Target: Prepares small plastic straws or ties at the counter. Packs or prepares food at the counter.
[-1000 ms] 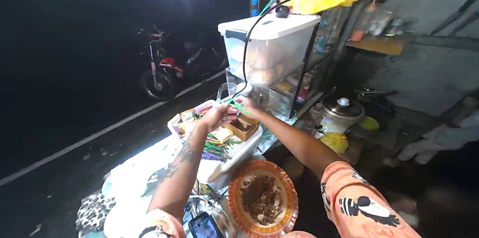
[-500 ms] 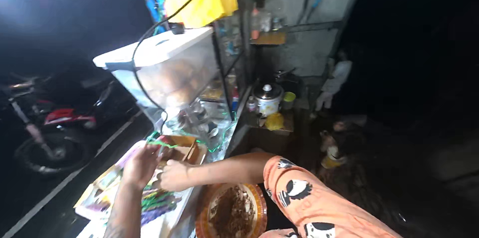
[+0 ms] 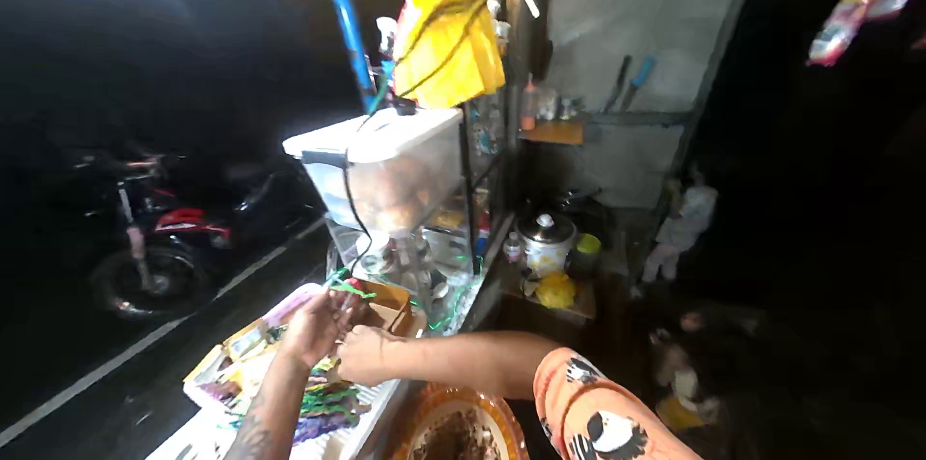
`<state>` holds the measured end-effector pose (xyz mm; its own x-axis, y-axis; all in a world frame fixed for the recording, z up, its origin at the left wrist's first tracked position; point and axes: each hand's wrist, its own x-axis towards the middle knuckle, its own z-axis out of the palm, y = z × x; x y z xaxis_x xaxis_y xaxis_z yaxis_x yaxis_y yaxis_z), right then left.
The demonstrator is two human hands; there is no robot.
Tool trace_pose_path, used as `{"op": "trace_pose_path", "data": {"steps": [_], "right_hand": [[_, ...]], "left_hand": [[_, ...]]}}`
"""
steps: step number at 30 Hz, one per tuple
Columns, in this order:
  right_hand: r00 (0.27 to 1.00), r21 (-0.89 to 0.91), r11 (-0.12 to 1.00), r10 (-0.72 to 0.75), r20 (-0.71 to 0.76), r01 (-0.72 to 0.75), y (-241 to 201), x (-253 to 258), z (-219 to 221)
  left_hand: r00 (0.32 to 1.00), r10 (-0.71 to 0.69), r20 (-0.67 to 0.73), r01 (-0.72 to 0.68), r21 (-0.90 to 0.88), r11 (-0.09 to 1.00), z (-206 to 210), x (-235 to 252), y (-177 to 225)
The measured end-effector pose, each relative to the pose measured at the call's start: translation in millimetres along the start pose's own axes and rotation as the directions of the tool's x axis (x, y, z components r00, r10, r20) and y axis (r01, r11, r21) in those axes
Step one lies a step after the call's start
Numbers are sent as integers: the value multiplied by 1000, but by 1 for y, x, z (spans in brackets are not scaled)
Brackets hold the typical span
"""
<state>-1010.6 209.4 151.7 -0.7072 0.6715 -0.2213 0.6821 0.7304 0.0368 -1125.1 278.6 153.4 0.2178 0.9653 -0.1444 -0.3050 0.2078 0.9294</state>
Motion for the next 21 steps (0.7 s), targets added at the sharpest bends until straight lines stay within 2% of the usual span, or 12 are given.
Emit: {"op": "trace_pose_path", "data": {"steps": [6, 8, 10, 13, 17, 19, 21], "right_hand": [[998, 84, 995, 52, 26, -54, -3, 5, 6], [997, 99, 994, 59, -54, -53, -6, 3, 8], [978, 62, 998, 20, -208, -8, -7, -1, 16], [885, -107, 992, -114, -451, 73, -12, -20, 29], [726, -289, 954, -251, -641, 75, -18, -66, 28], [684, -216, 970, -234, -691, 112, -13, -96, 14], [673, 93, 980, -49, -738, 174, 1, -125, -3]], "left_hand": [[998, -46, 42, 50, -113, 992, -5, -1, 0], [995, -70, 75, 79, -125, 989, -10, -1, 1], [991, -92, 97, 104, -133, 986, -13, -1, 4], [984, -126, 125, 142, -128, 982, -17, 0, 7], [977, -144, 158, 157, -72, 985, -17, -1, 16], [976, -142, 163, 155, -67, 986, -18, -3, 18], [977, -140, 161, 156, -94, 983, -20, 0, 14]]}}
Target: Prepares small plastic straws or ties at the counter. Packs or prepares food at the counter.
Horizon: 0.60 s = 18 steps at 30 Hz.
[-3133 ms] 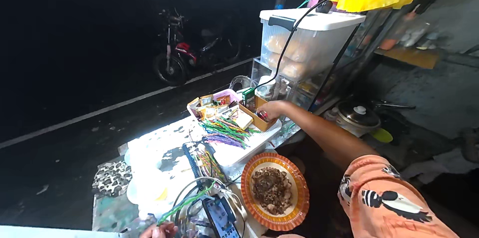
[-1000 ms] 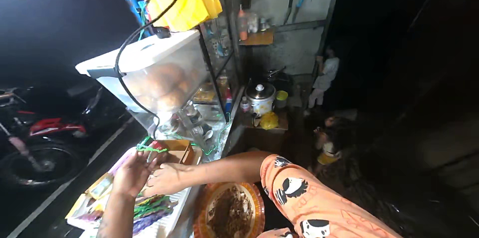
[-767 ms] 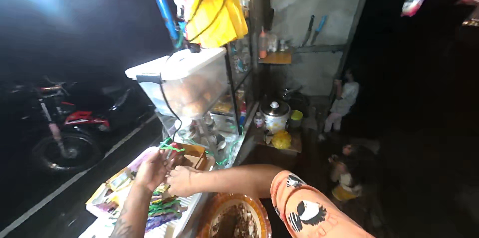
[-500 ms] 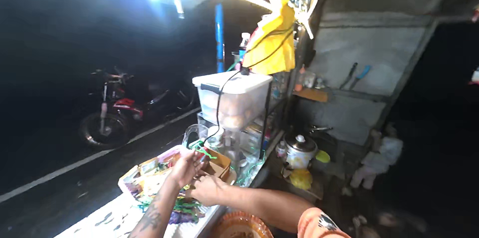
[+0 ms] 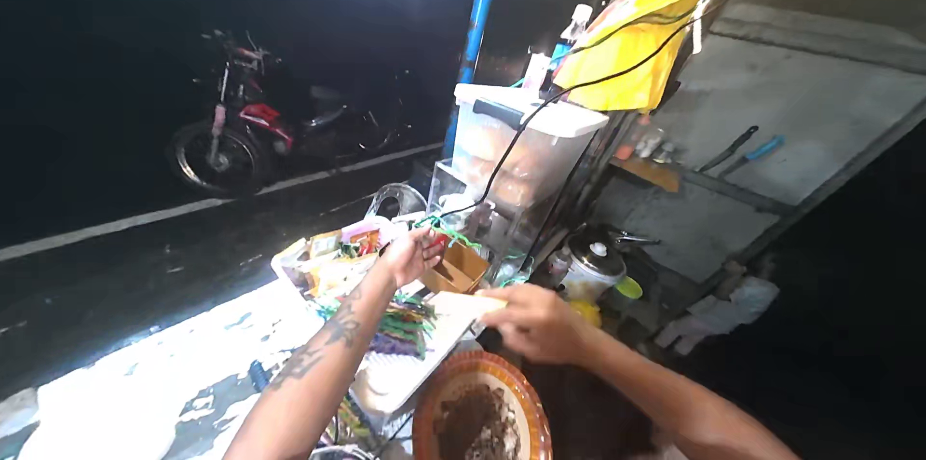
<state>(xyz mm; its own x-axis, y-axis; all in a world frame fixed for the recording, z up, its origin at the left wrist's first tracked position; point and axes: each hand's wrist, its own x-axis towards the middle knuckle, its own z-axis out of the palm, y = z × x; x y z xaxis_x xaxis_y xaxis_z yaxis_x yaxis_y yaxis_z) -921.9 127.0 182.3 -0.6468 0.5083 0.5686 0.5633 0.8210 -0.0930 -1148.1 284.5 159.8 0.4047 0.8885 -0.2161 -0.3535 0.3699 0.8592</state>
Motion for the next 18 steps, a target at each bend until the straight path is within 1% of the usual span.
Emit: {"op": "trace_pose_path", "data": {"steps": [1, 2, 3, 4, 5, 6, 7, 8, 9, 12, 14, 16, 17, 18], "right_hand": [[987, 163, 975, 159, -25, -153, 7, -2, -15], [937, 287, 900, 349, -23, -328, 13, 0, -25], [843, 372, 780, 538, 14, -504, 19, 6, -31], [727, 430, 634, 682, 83, -643, 24, 15, -32], [619, 473, 494, 771, 149, -730, 30, 25, -27], [534, 505, 382, 822, 197, -774, 36, 36, -17], [474, 516, 300, 845, 246, -802, 41, 46, -4], [442, 508, 255, 849, 291, -823, 47, 56, 8], [430, 490, 239, 841, 327, -839, 52, 66, 20], [465, 456, 270, 791, 398, -848, 76, 85, 49], [486, 454, 297, 783, 389, -840, 97, 92, 72], [487, 438, 308, 780, 393, -845, 107, 99, 84], [501, 440, 325, 778, 378, -837, 109, 100, 87], [543, 461, 366, 764, 347, -809, 105, 99, 85]], "left_hand": [[1000, 3, 0, -3, -20, 1000, -2, 3, -2], [1000, 3, 1, -3, -40, 999, -4, 5, -4], [1000, 3, 0, -3, -55, 999, -6, 6, -5], [1000, 4, -6, -4, -64, 998, -7, 6, -6], [1000, 8, -9, -9, -65, 998, -8, 5, -7], [1000, 16, -15, -17, -60, 998, -9, 3, -7], [999, 26, -21, -27, -51, 998, -9, 1, -7], [999, 41, -21, -42, -28, 999, -8, 0, -8], [998, 59, -24, -59, 4, 998, -8, -1, -9], [991, 124, -44, -119, 100, 988, -4, -3, -13], [986, 163, -44, -155, 152, 976, -2, -5, -15], [979, 186, -81, -168, 191, 967, 0, -12, -15], [974, 198, -107, -174, 198, 965, 3, -18, -15], [968, 212, -134, -184, 195, 963, 6, -23, -15]]}}
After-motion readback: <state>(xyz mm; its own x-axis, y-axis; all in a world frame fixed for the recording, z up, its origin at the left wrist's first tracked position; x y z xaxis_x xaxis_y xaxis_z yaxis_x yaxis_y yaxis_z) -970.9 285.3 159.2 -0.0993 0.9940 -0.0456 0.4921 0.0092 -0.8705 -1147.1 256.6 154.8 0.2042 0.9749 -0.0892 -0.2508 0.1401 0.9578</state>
